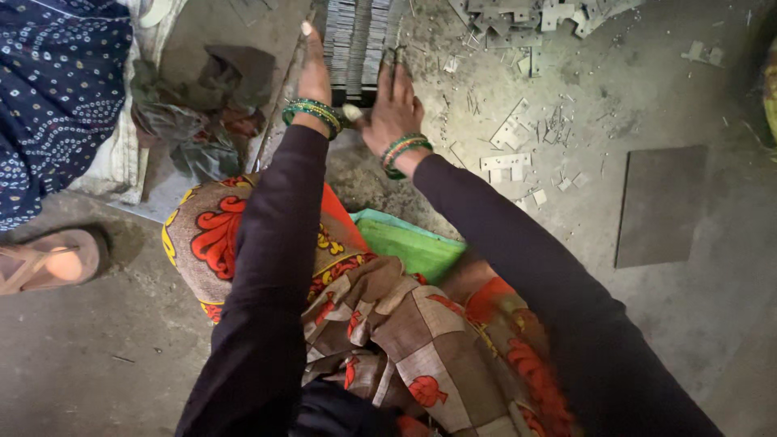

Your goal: The person sits on the floor and repeatedly picks up small metal brackets and pins, inserting the pins into the brackets and stacking the assembled units. The person handles the parts by hand and places the finished assemblies into a growing pile.

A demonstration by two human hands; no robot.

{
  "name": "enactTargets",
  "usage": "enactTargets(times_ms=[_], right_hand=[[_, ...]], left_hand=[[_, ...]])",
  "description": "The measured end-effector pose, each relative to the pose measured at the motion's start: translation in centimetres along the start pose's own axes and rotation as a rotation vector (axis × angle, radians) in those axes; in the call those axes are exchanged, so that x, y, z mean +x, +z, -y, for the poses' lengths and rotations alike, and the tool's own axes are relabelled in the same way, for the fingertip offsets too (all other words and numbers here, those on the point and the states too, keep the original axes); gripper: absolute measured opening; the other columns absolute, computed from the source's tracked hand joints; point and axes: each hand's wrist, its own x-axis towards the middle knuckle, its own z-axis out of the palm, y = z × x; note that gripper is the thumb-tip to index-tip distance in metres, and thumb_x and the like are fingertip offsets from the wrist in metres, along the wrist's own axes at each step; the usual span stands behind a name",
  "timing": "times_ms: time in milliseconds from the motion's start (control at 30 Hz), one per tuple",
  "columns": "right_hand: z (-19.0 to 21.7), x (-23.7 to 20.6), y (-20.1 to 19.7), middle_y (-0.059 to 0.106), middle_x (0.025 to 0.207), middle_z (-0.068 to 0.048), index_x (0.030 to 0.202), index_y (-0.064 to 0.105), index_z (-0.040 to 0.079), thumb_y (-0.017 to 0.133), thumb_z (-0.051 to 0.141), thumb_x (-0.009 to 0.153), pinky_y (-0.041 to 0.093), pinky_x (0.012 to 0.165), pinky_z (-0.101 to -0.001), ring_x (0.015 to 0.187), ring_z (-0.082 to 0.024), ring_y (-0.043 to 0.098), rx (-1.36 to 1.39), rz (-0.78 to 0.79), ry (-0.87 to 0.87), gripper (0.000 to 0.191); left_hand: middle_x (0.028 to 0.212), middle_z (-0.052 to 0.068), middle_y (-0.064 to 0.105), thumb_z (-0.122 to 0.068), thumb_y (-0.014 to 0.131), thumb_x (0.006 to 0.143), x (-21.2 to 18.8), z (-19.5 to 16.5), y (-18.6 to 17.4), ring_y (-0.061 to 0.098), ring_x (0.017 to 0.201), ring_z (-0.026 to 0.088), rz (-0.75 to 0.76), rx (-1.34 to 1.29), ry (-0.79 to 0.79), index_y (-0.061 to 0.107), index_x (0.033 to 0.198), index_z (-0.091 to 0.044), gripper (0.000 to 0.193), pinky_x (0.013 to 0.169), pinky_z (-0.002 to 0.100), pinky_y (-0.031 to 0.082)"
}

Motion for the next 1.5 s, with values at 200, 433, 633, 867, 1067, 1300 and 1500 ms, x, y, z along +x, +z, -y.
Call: enactTargets(times_ms=[200,433,633,867,1067,1300,1500], right_hand=[[-2.9,0.2,-1.5,0.022,0.161,-0.031,0.158,0.022,-0.001,0.075,0.04,0.086,0.042,0.11,-0.0555,0.143,-0.048,0.033,0.108,-0.015,-0.111,0.099],[-19.2,-4.1,-11.5,0.059,0.14,-0.015,0.143,0.058,0.012,0.073,0.014,0.084,0.042,0.106,-0.0532,0.13,-0.033,0.052,-0.388,0.207,-0.209,0.06],[-26.2,-11.4,-10.5,0.066,0.121,-0.007,0.121,0.068,0.014,0.071,0.016,0.079,0.051,0.091,-0.0459,0.115,-0.027,0.062,-0.544,0.238,-0.276,0.042],[-25.2,-14.2,-7.0,0.066,0.121,-0.004,0.118,0.067,0.014,0.072,0.014,0.086,0.048,0.094,-0.0421,0.117,-0.023,0.06,-0.528,-0.17,-0.299,0.033],[-23.5,-13.5,-8.7,0.068,0.106,-0.01,0.112,0.068,0.009,0.073,0.034,0.069,0.049,0.09,-0.0413,0.103,-0.027,0.064,-0.546,0.097,-0.279,0.05],[-25.0,-10.4,-11.2,0.072,0.105,-0.01,0.117,0.074,0.02,0.065,0.023,0.091,0.056,0.083,-0.0471,0.096,-0.032,0.07,-0.291,0.055,-0.016,0.028],[-26.7,-7.0,-12.4,0.072,0.109,-0.003,0.113,0.078,0.025,0.06,0.009,0.089,0.057,0.086,-0.0431,0.105,-0.029,0.07,-0.239,-0.082,-0.145,0.034]], left_hand=[[0.094,0.029,0.073,-0.087,0.013,0.087,2.1,0.7,-0.3,0.068,0.086,0.038,-0.078,0.323,0.043,0.063,0.137,-0.007,0.107,0.084,0.053,0.05],[0.126,0.031,0.065,-0.068,0.026,0.101,0.9,0.2,0.1,0.062,0.116,0.048,-0.227,0.37,0.327,0.055,0.147,-0.01,0.079,0.098,0.049,0.049],[0.148,0.024,0.06,-0.053,0.049,0.112,-3.2,-0.9,1.4,0.06,0.137,0.039,-0.276,0.245,0.677,0.051,0.149,-0.004,0.061,0.114,0.043,0.048],[0.134,0.016,0.067,-0.043,0.046,0.111,-10.8,-3.9,-0.3,0.068,0.123,0.034,-0.033,0.417,0.811,0.058,0.138,-0.008,0.046,0.108,0.041,0.052],[0.145,0.02,0.058,-0.027,0.059,0.106,-14.9,-4.3,2.6,0.06,0.127,0.042,0.267,0.599,0.869,0.058,0.137,-0.007,0.037,0.105,0.045,0.05],[0.142,0.019,0.059,-0.025,0.058,0.108,-13.1,-2.8,5.2,0.059,0.129,0.042,0.286,0.523,0.867,0.06,0.133,-0.008,0.03,0.106,0.045,0.049],[0.135,0.016,0.064,-0.028,0.058,0.106,-11.6,-2.2,5.5,0.061,0.122,0.039,0.255,0.506,0.786,0.065,0.127,-0.009,0.028,0.1,0.045,0.05]])
